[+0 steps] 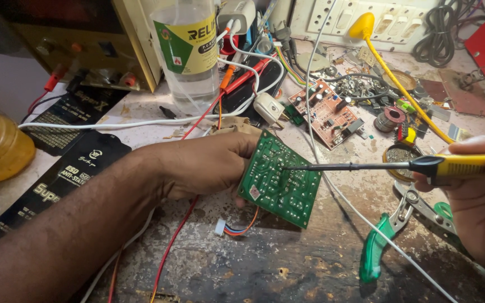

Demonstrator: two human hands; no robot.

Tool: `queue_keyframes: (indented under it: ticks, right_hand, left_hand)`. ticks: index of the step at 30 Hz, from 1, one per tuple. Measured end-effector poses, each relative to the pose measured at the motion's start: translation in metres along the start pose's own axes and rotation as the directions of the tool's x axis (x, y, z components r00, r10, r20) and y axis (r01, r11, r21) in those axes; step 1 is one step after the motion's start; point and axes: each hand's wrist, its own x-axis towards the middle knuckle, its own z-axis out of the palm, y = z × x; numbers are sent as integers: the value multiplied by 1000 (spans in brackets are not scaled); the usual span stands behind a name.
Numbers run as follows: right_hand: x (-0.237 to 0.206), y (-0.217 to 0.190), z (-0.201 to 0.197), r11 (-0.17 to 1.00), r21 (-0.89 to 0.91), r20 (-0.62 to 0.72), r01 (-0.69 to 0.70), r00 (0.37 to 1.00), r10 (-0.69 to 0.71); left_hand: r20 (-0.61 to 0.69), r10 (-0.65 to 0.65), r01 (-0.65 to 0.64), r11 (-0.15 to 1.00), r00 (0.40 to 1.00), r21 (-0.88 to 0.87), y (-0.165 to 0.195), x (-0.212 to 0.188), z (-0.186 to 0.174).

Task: The person holds a green circuit board in one hand and a soldering iron in the other, soldering joints on the underside of the board. They rotate and reposition the board repeatedly to reach different solder points, briefly wiping the iron tip on a sponge, and continue soldering across the board.

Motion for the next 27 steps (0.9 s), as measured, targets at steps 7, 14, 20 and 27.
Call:
queue_keyframes:
  ticks: [7,14,20,27]
  right_hand:
    - [0,0,0,1000,24,14,-2,1000,1]
    - [4,-3,-1,999,-44,6,5,1000,-5]
    - [-7,12,-27,995,-29,62,100,993,-98]
    - [-12,15,-57,951,-243,121,190,979,-165]
  left_hand:
    - [-16,-8,8,1000,1000,2,-1,1,-2]
    - [24,24,-24,1000,999,-14,-8,5,-6]
    - [25,86,-85,995,996,-46,-12,5,-5]
    - [3,59,-59,996,998,-67,-4,3,1]
